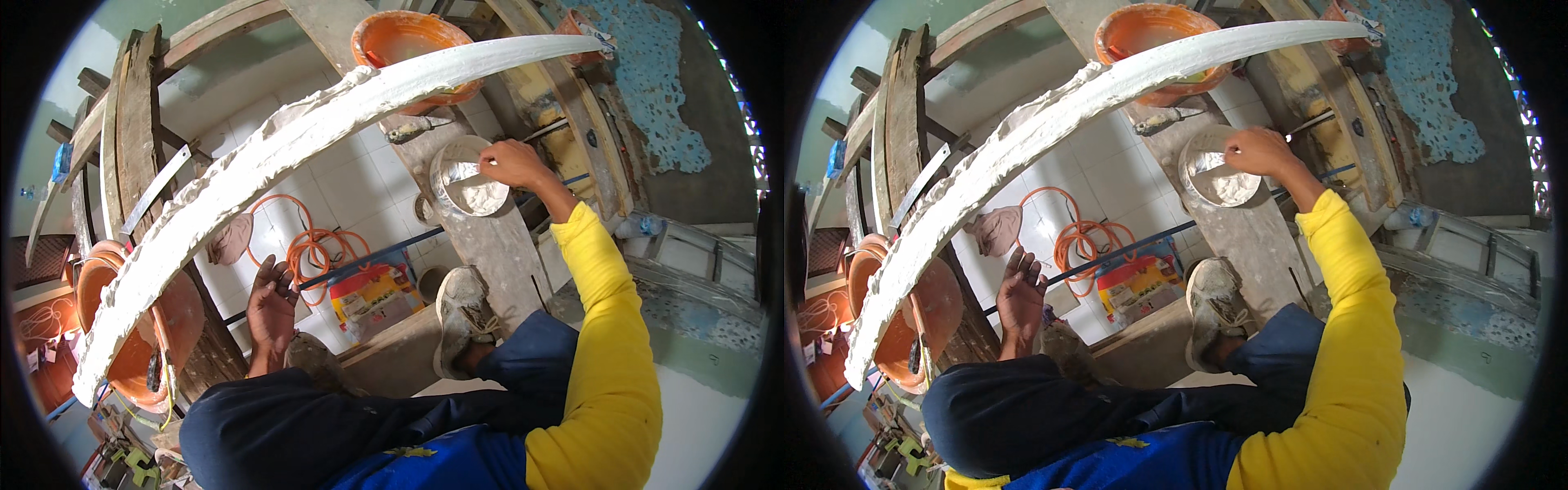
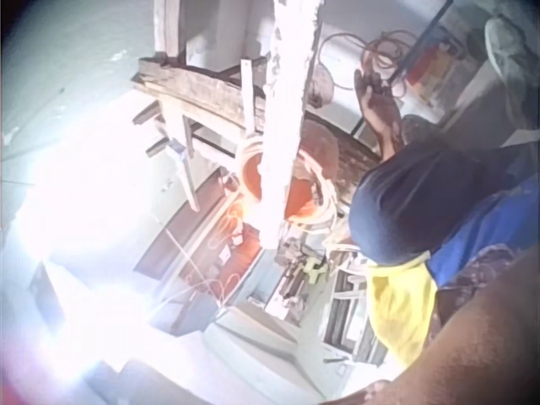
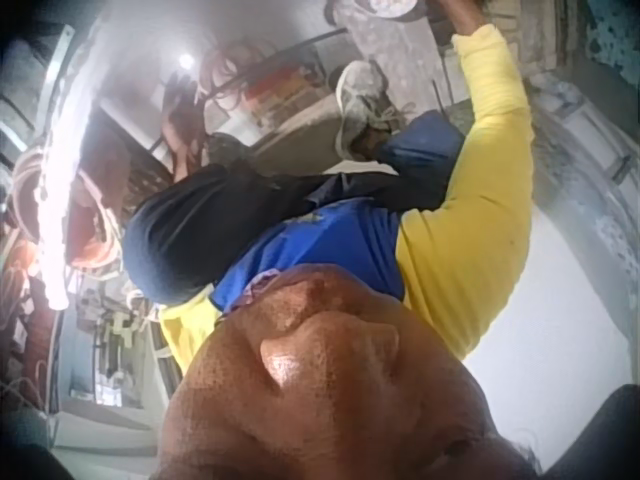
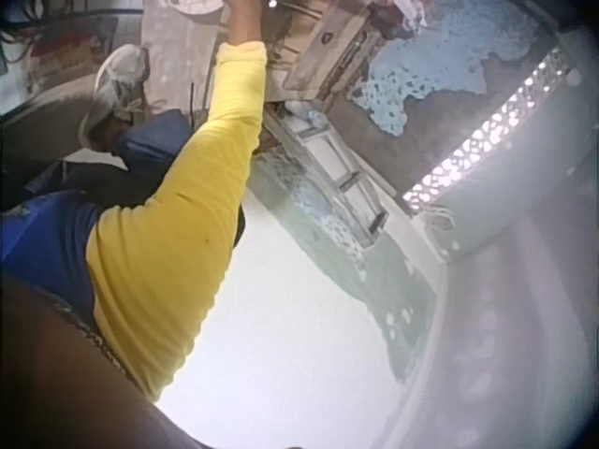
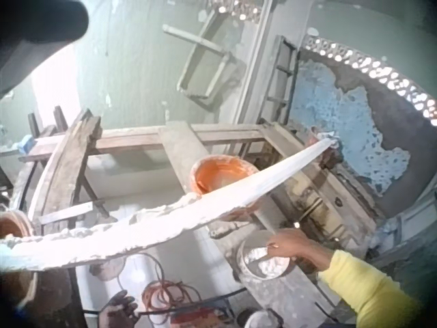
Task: The person applies a white plaster-like substance to a long, curved molding piece using a trowel. They repeatedly scoop material from a bowl and spread it along the molding's surface, smoothing it with the tool.
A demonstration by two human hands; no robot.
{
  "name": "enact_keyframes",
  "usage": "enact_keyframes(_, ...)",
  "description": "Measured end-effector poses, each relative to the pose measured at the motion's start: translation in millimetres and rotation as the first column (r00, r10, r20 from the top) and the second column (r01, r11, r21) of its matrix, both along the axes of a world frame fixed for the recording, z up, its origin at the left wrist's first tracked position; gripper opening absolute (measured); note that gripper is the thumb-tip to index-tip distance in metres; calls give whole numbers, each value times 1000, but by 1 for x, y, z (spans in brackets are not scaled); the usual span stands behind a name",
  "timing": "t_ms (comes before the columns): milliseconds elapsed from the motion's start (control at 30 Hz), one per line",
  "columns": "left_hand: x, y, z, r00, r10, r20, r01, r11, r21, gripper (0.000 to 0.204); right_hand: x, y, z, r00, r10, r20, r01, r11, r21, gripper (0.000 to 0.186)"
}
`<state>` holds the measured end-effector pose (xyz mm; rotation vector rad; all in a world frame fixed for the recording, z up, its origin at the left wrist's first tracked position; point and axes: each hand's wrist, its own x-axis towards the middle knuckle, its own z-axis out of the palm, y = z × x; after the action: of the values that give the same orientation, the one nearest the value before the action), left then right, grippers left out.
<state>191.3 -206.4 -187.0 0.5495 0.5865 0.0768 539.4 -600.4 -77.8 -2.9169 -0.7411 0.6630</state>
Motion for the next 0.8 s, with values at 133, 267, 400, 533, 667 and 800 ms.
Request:
enact_keyframes(133,0,2,0,1000,19,9,-18,1000,-26,58,-2,-49,-35,981,-146,-128,188,885,426,32)
enact_keyframes(267,-18,20,-1,998,36,51,-39,997,70,60,-38,-8,-29,997,-75,21,43,757,651,22)
enact_keyframes(400,-17,21,-11,992,96,79,-89,993,-83,38,-97,72,-10,978,99,-181,48,745,665,26)
enact_keyframes(533,-51,29,0,986,168,-21,-169,983,-74,38,-163,202,-23,857,481,-183,-76,470,879,29)
enact_keyframes(667,-81,30,33,988,114,-100,-105,990,96,34,-215,315,-17,822,566,52,-212,220,952,26)
enact_keyframes(800,-114,48,72,970,-107,219,32,946,321,22,-227,353,-40,771,604,-204,30,284,958,23)
